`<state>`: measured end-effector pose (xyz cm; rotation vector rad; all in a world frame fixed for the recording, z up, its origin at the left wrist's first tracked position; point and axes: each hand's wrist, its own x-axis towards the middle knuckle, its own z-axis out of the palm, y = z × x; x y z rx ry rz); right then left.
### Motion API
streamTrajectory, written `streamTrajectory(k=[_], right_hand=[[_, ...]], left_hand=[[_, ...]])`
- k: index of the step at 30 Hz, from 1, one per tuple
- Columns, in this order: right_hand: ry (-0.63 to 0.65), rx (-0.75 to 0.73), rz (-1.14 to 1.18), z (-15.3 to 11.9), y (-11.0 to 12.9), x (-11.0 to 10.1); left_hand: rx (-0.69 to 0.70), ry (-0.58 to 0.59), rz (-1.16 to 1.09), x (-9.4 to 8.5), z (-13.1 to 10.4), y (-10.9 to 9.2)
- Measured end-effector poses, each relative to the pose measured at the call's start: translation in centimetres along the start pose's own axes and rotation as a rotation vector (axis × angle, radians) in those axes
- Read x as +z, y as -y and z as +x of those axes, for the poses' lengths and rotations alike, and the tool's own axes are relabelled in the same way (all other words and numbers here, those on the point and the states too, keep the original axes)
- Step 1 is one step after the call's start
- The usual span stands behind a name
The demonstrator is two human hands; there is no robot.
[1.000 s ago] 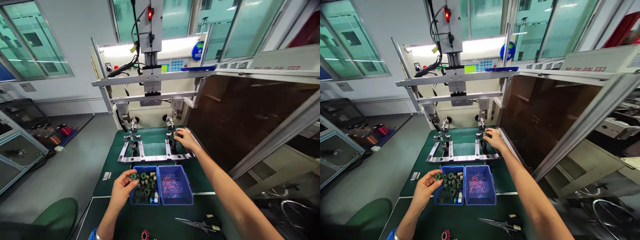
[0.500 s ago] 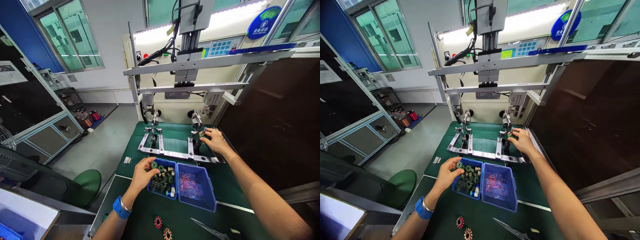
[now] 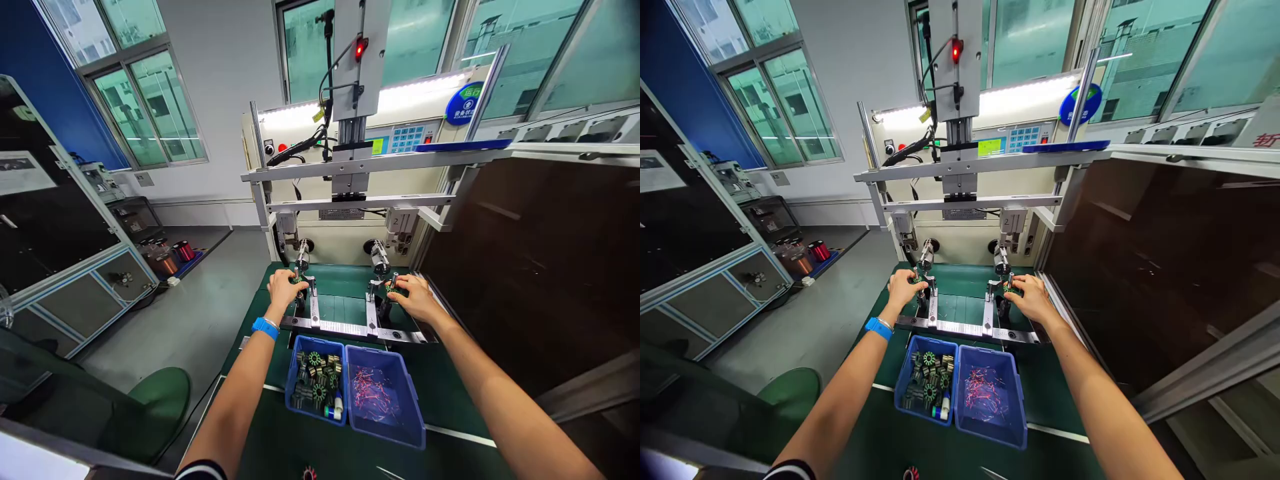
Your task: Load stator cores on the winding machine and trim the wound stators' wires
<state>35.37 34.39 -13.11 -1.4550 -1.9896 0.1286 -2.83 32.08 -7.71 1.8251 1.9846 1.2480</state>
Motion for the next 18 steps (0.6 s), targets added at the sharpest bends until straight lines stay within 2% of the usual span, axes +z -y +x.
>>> streamTrajectory(k=[3,5,9,13,15,18], right_hand=[[-0.010,-0.002,0.006,0.0,-0.1,0.1],[-0.017,0.000,0.009,0.0,-0.1,0.3],[-0.027,0.014,0.009,-0.1,-0.3,0.5],[-0.026,0.039,0.015,-0.3,-0.6,0.7],[-0.029,0.056,0.023,-0.6,-0.8,0.8],[-0.046,0.083,0.035,-0.8,-1.0,1.2]], left_hand=[[0.051,0.020,0.027,0.4,-1.5,1.2],[0.071,0.024,0.030,0.4,-1.7,1.6],[0.075,0.055,0.046,0.0,-0.5,2.1],[0.126,0.172,0.071,-0.4,0.6,2.7],[0.134,0.213,0.086,-0.3,0.6,3.2],[0.121,0.208,0.109,0.1,0.2,3.7]])
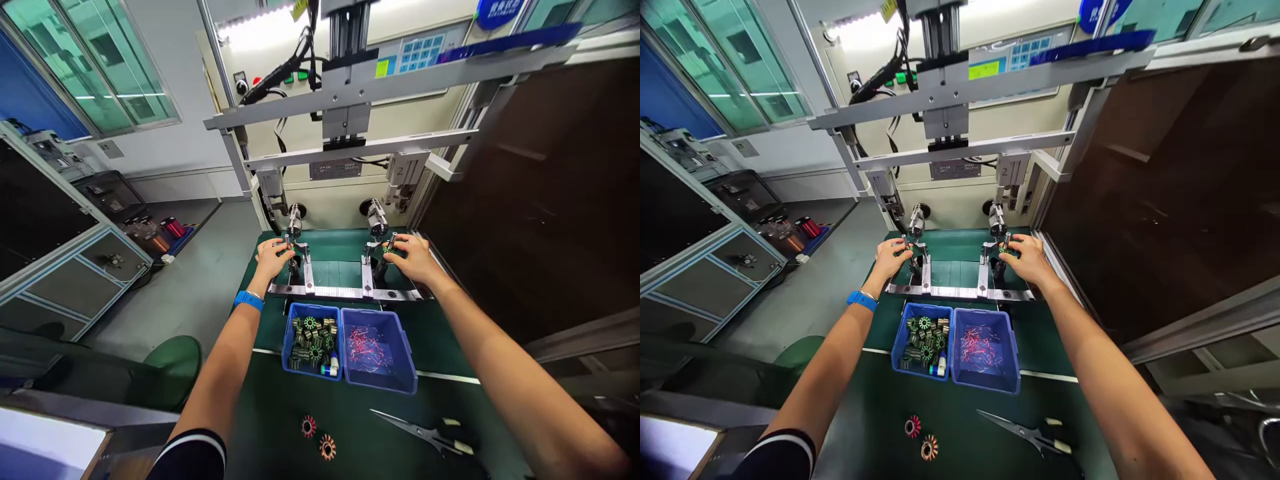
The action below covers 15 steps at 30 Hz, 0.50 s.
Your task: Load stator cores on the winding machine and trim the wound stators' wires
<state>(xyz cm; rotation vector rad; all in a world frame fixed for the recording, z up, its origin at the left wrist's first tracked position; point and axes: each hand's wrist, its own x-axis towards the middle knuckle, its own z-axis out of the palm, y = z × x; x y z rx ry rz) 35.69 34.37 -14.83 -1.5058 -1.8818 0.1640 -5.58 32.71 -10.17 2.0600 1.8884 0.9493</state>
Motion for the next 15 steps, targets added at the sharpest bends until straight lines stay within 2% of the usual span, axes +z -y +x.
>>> streamTrajectory(k=[5,8,11,13,15], right_hand=[[-0.049,0.049,-0.001,-0.2,1.4,-0.1],[-0.118,0.079,-0.013,-1.8,4.3,-1.1],[-0.197,0.034,0.001,-5.9,8.4,-2.1],[-0.162,-0.085,0.035,-9.8,11.4,-2.6],[-0.105,-0.192,0.067,-13.6,13.9,-2.8]], left_hand=[[-0.018,-0.014,0.033,0.2,-0.1,-0.5],[-0.025,-0.021,0.047,-0.8,-1.0,-2.2],[0.032,-0.044,0.036,-2.0,-4.4,-4.7],[0.180,0.059,-0.006,-2.6,-8.0,-6.3],[0.432,0.336,-0.080,-2.7,-11.6,-7.4]])
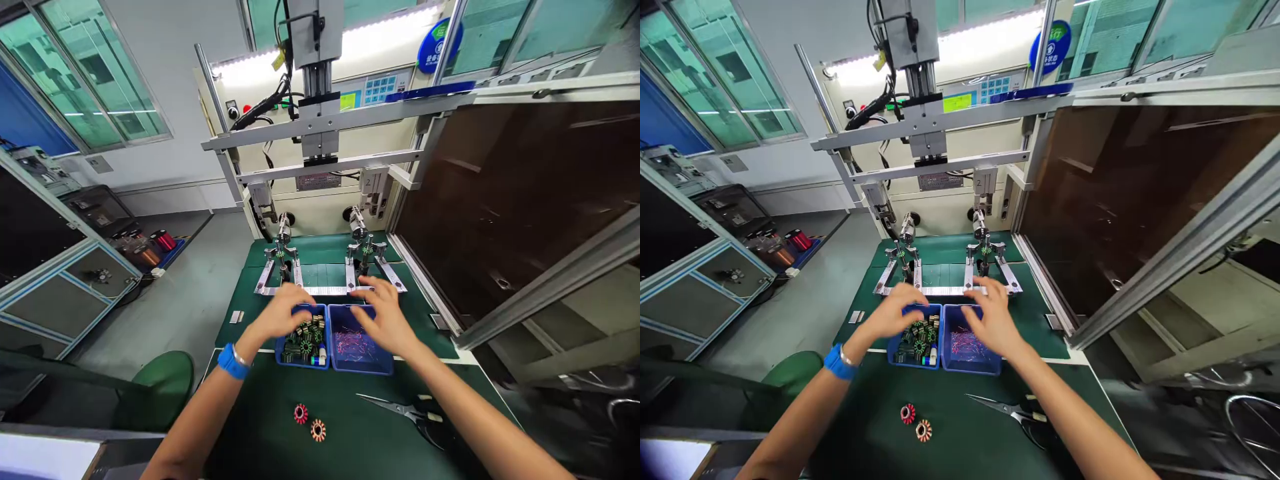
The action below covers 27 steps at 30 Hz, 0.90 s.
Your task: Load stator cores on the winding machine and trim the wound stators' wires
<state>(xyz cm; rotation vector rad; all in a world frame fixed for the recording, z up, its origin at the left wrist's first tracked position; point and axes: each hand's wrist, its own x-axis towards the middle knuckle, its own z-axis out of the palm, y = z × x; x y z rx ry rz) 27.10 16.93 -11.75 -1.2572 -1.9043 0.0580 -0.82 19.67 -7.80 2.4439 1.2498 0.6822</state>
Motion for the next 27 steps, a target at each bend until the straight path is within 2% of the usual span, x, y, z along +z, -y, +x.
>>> streamTrajectory(k=[1,2,4,10,17,27], right_hand=[[0.036,-0.049,0.029,-1.4,1.3,-0.1],[0.076,-0.088,0.064,-2.6,2.4,-0.1],[0.124,-0.124,0.111,-4.2,3.7,0.0],[0.169,-0.123,0.188,-5.4,5.1,0.9],[0.143,-0.170,0.208,-6.2,6.3,1.7],[0.172,-0.209,0.147,-7.3,6.8,2.7]], left_hand=[[0.152,0.167,-0.066,0.5,-1.2,-1.0],[0.230,0.270,-0.108,1.0,-2.1,-1.8],[0.286,0.366,-0.151,1.8,-3.2,-2.6],[0.285,0.356,-0.035,2.0,-3.4,-2.7],[0.420,0.342,0.127,2.1,-3.5,-2.7],[0.545,0.316,0.216,3.1,-4.3,-2.5]])
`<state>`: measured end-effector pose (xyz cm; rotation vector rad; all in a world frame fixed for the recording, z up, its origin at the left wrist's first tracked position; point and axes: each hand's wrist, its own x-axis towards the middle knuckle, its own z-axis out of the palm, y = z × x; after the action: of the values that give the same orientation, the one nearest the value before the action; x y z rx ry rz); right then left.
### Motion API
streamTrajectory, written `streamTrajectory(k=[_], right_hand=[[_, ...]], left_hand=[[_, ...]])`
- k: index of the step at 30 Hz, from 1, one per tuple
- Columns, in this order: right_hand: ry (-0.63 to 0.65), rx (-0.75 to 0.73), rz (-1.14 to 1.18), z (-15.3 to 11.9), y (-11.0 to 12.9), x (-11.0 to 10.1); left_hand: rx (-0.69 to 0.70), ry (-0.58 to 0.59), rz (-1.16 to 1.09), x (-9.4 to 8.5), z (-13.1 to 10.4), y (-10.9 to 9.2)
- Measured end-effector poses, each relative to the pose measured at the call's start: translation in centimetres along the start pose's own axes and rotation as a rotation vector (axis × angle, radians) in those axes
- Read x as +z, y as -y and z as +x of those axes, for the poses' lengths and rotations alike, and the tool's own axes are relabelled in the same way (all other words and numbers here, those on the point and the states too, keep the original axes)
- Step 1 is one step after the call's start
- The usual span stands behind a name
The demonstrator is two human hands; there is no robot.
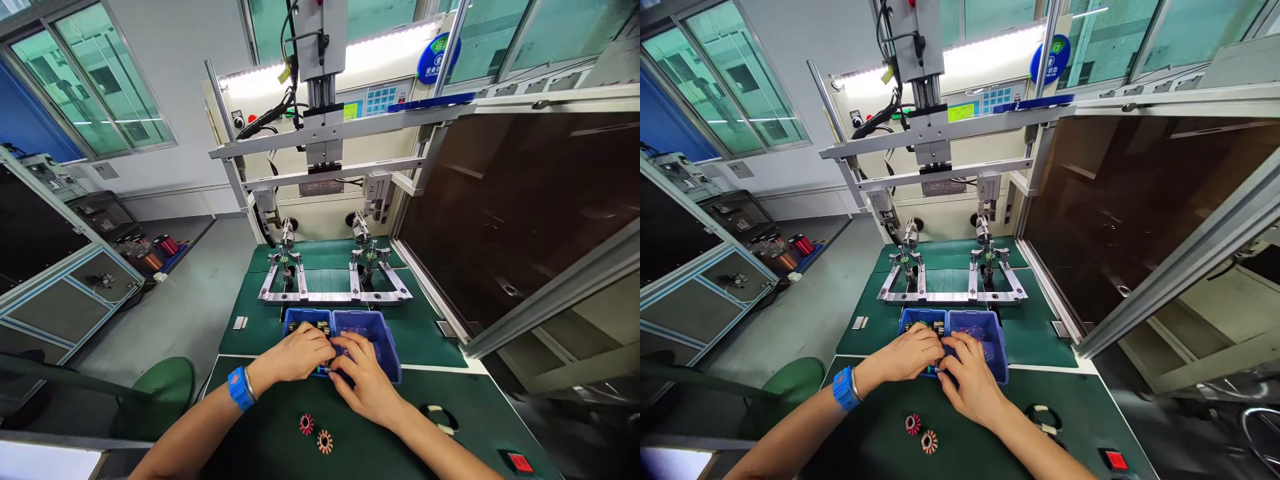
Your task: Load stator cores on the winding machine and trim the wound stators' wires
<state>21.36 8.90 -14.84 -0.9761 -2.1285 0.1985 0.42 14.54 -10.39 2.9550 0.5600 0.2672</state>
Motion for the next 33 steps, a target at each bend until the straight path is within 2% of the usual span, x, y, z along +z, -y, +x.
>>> streamTrajectory(k=[2,5,7,9,13,15,18,21,24,27,33], right_hand=[[0.011,0.007,-0.020,0.1,0.2,0.1],[0.071,0.014,-0.075,0.4,0.6,0.4],[0.117,-0.004,-0.108,0.6,0.9,0.6],[0.129,-0.030,-0.114,0.7,1.2,0.9],[0.100,-0.011,-0.074,0.8,1.6,1.4],[0.113,0.033,-0.047,0.8,1.8,1.5],[0.125,0.059,-0.010,0.9,2.2,1.6],[0.073,0.053,0.055,1.3,2.3,1.0],[0.007,0.081,0.172,2.2,1.5,-0.9],[-0.049,0.179,0.165,4.1,-1.3,-4.0],[-0.217,0.461,-0.060,10.6,-10.7,-11.0]], left_hand=[[-0.026,-0.069,-0.083,-0.1,-0.3,0.2],[-0.201,-0.321,-0.285,-1.2,-0.7,2.1],[-0.375,-0.527,-0.343,-2.4,-0.8,5.0],[-0.530,-0.676,-0.321,-4.1,-0.6,8.7],[-0.750,-0.844,-0.267,-7.7,0.5,15.6],[-0.810,-0.842,-0.260,-8.9,1.3,17.5],[-0.844,-0.756,-0.259,-9.8,2.5,18.5],[-0.881,-0.655,-0.242,-9.7,3.1,18.8],[-0.914,-0.571,-0.251,-9.1,3.0,19.2],[-0.916,-0.555,-0.260,-8.2,2.5,19.2],[-0.933,-0.611,-0.198,-6.4,2.4,18.9]])
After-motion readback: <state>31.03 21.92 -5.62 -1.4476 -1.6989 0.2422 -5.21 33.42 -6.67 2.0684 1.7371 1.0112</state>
